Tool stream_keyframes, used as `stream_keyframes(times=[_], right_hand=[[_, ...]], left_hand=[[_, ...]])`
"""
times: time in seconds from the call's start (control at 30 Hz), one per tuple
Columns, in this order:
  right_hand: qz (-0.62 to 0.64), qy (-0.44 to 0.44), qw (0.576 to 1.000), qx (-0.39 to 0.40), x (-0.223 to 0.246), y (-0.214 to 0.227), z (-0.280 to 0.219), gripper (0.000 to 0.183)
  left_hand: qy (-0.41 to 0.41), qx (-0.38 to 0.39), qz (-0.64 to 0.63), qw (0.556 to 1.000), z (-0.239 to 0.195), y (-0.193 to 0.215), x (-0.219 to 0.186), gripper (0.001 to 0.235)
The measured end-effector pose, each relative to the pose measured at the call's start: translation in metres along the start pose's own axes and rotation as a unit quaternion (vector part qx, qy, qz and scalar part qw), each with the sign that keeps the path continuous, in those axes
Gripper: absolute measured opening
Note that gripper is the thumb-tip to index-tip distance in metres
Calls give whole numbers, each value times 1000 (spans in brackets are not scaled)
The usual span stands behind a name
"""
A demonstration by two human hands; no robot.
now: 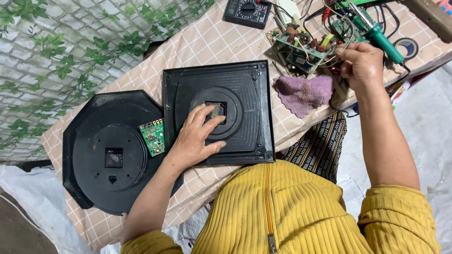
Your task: The person uses a screwdriver to pry and remove a small component from the center of a black plastic housing. They then wipe the area with a cloth and use their fingers to clean the recess before placing a small electronic part into the housing.
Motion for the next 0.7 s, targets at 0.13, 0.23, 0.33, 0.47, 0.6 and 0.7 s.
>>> stream_keyframes(times=[0.13, 0.23, 0.33, 0.47, 0.6, 0.7], right_hand=[[-8, 117, 992, 43, 21, -14, -12, 17], [19, 204, 975, 86, 38, -22, -25, 19], [47, 160, 979, 119, 38, -29, -24, 18], [85, 59, 993, 52, 38, -25, -25, 18], [107, 26, 994, 13, 42, -19, -36, 23], [113, -30, 993, -22, 24, -7, -30, 23]], left_hand=[[-3, -34, -14, 999, 22, 1, 0, 59], [-29, -60, -38, 997, 51, -1, -8, 52], [-40, -47, -71, 996, 93, -21, -6, 52], [-26, -54, -30, 998, 166, -41, 1, 49], [23, 13, -13, 1000, 227, -51, -2, 68], [75, 83, -16, 994, 258, -68, 1, 94]])
Point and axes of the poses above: each hand's wrist, its own z-axis towards the middle knuckle, its own y-axis out of the back of the hand, x = y × z, the point moved 9 cm from there along z, towards the middle knuckle, and after that the axes turned 10 degrees about z, right-handed, at the moved point
